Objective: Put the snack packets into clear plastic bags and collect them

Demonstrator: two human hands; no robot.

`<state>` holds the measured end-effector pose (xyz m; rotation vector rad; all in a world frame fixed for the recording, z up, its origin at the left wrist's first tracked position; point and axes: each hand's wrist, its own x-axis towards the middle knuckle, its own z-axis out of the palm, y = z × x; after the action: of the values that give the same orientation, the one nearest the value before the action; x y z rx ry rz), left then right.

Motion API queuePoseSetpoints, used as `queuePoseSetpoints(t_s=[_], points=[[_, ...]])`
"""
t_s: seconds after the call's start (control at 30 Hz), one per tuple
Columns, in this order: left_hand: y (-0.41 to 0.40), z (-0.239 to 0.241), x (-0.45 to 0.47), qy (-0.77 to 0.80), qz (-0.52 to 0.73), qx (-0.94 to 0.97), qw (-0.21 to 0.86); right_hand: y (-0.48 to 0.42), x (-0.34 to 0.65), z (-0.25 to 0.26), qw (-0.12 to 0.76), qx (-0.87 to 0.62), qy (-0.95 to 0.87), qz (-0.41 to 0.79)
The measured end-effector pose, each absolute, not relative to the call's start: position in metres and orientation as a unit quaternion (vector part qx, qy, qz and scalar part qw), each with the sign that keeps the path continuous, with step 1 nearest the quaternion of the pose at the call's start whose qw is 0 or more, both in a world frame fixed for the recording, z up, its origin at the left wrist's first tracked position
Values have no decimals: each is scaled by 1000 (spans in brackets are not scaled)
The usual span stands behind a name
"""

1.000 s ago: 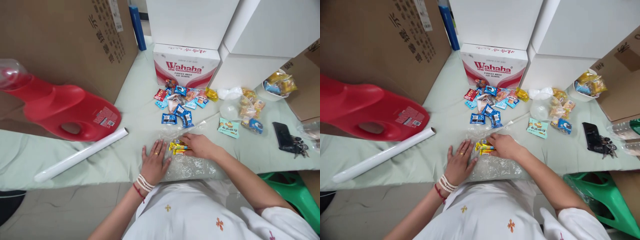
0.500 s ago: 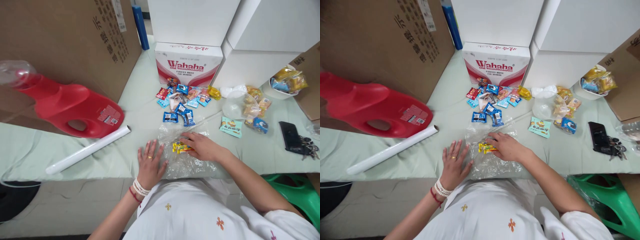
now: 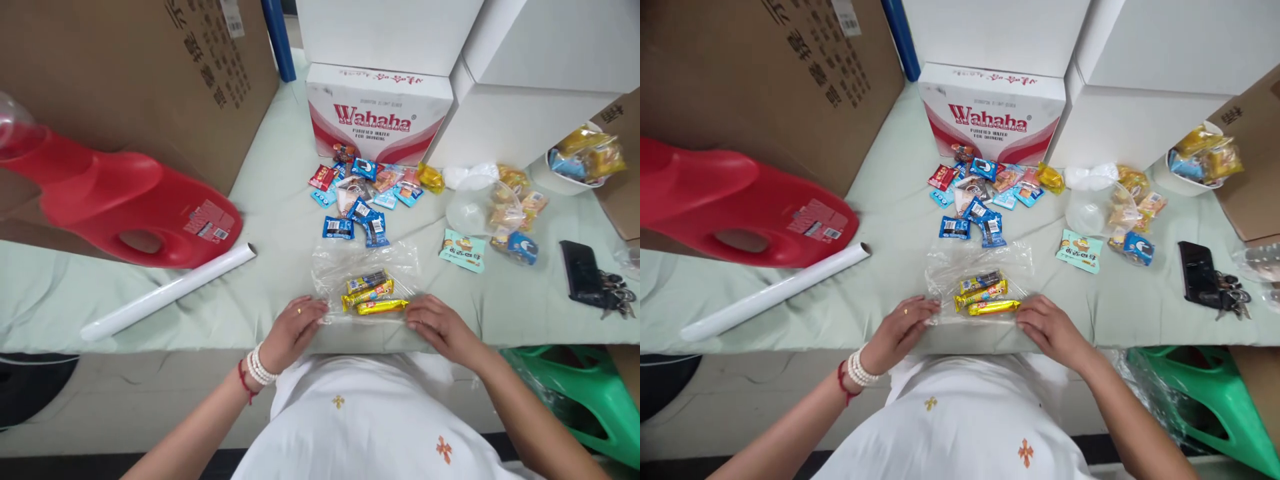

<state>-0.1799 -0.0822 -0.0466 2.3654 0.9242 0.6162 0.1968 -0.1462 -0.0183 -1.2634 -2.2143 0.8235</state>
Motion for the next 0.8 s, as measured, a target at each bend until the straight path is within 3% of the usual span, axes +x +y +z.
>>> queuePoseSetpoints(t_s=[0.3, 0.43, 0.63, 0.8], points=[[-12, -37, -147, 513, 161, 809, 239, -41, 197, 7, 180, -595, -733, 275], [-15, -44, -138, 532, 171, 791, 247, -56, 177, 19, 189, -564, -744, 304], [-19, -44, -141, 539, 210, 767, 277, -96, 156, 17, 59, -558, -759, 332], [-6, -38, -153, 509, 246, 760, 321, -57, 172, 4, 99, -589, -707, 378]])
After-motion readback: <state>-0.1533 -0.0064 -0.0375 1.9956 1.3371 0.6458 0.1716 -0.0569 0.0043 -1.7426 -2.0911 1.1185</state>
